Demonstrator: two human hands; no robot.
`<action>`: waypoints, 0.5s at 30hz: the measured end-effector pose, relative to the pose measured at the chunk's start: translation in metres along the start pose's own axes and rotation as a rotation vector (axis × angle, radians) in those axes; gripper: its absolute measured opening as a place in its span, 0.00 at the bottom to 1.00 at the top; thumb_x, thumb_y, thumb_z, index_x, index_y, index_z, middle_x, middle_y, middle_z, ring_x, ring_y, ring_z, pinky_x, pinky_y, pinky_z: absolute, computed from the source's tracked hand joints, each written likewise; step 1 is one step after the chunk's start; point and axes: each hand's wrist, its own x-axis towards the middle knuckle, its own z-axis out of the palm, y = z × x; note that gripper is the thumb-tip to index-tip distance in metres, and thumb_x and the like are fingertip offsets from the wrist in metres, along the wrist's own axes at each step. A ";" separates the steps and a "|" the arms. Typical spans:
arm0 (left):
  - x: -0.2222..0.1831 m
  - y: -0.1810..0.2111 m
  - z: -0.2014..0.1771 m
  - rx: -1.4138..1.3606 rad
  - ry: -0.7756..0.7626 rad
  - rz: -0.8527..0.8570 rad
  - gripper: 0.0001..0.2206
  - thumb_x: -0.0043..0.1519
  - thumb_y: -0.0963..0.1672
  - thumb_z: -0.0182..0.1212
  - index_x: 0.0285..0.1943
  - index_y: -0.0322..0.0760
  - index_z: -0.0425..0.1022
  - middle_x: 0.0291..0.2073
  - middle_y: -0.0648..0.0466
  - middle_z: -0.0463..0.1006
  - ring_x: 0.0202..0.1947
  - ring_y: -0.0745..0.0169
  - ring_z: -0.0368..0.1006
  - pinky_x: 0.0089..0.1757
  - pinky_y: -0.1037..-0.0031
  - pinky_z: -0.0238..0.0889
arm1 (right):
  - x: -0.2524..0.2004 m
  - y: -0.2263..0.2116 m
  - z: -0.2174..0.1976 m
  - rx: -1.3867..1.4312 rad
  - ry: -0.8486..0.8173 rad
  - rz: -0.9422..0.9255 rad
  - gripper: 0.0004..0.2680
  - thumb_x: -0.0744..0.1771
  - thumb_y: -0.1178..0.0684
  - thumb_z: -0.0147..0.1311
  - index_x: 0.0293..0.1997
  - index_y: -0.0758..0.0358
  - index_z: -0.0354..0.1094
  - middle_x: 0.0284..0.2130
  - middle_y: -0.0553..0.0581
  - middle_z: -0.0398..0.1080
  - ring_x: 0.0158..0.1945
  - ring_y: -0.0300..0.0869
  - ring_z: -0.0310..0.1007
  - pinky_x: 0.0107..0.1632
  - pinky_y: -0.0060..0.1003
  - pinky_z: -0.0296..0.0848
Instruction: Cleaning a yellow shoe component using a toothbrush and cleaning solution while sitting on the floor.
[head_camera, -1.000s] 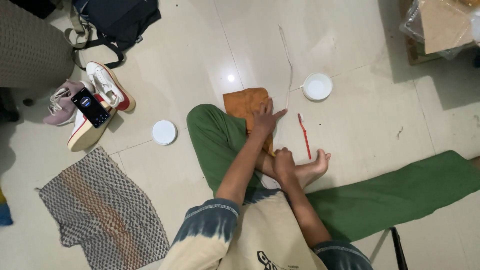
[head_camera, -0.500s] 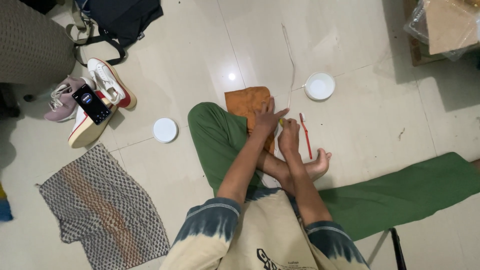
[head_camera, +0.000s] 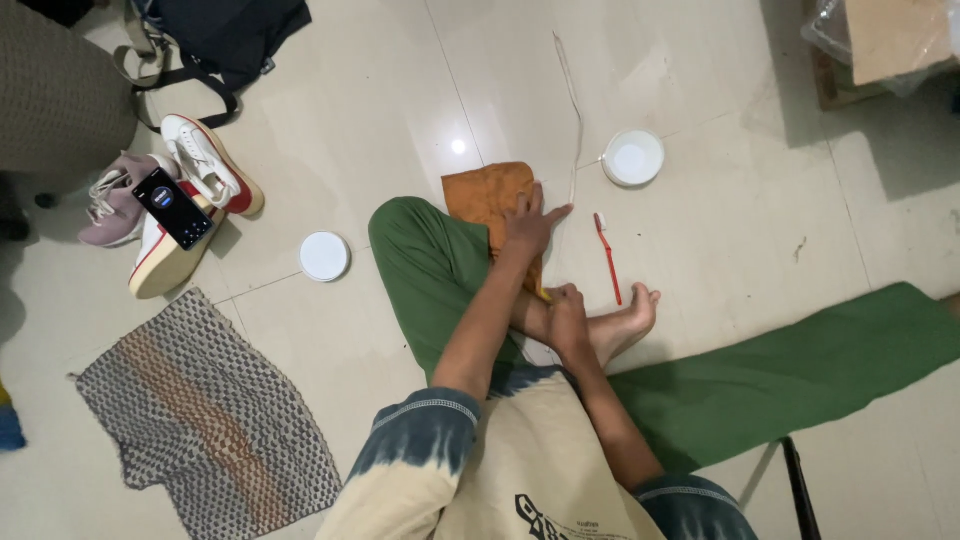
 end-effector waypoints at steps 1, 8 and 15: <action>-0.002 0.000 -0.002 0.003 -0.002 0.005 0.41 0.62 0.39 0.59 0.79 0.74 0.44 0.79 0.41 0.31 0.76 0.33 0.31 0.59 0.42 0.47 | -0.006 0.000 -0.007 0.002 0.005 0.003 0.09 0.70 0.51 0.45 0.48 0.65 0.67 0.47 0.66 0.66 0.55 0.58 0.67 0.61 0.51 0.63; 0.010 -0.014 0.015 -0.419 0.159 0.088 0.37 0.64 0.38 0.54 0.78 0.74 0.49 0.77 0.41 0.43 0.75 0.32 0.39 0.63 0.37 0.42 | -0.001 0.029 -0.023 -0.124 0.296 -0.436 0.14 0.65 0.65 0.54 0.57 0.60 0.66 0.46 0.61 0.67 0.57 0.59 0.69 0.60 0.51 0.65; -0.047 -0.021 0.038 -0.769 0.565 0.219 0.22 0.66 0.41 0.50 0.71 0.46 0.65 0.56 0.41 0.70 0.60 0.35 0.65 0.58 0.47 0.61 | 0.017 0.035 -0.024 0.331 0.212 -0.121 0.11 0.68 0.56 0.60 0.56 0.58 0.67 0.44 0.58 0.74 0.45 0.37 0.72 0.49 0.32 0.72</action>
